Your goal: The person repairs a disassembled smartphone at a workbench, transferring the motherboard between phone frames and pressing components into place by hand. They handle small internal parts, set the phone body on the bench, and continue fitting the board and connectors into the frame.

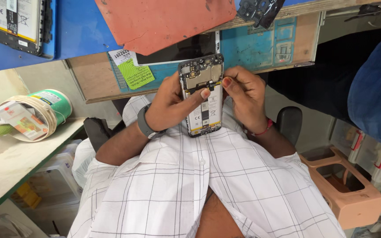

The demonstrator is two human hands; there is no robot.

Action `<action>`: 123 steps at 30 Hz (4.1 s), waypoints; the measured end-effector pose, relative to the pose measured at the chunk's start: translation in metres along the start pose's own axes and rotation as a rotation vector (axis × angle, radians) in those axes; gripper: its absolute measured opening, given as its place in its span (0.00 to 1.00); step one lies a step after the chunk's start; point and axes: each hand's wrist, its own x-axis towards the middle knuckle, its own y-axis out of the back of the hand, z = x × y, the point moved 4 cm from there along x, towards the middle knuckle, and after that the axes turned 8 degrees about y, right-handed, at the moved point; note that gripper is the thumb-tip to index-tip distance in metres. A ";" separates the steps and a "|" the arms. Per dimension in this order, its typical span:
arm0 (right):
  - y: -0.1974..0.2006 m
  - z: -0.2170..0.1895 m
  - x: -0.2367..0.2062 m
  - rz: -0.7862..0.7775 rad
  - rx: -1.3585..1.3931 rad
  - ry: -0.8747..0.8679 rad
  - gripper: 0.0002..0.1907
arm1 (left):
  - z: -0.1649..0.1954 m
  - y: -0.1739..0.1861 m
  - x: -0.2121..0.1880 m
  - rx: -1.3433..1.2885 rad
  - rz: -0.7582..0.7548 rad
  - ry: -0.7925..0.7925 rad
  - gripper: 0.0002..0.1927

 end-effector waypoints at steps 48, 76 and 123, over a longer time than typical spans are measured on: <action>-0.005 -0.018 -0.011 -0.016 -0.099 0.089 0.11 | 0.025 -0.002 -0.024 0.246 -0.067 -0.118 0.16; -0.005 -0.026 -0.003 -0.041 -0.335 0.178 0.11 | 0.022 0.000 -0.015 0.291 -0.063 -0.075 0.17; -0.011 -0.027 -0.009 -0.122 -0.259 0.093 0.14 | -0.013 0.010 -0.013 -0.164 -0.069 0.041 0.14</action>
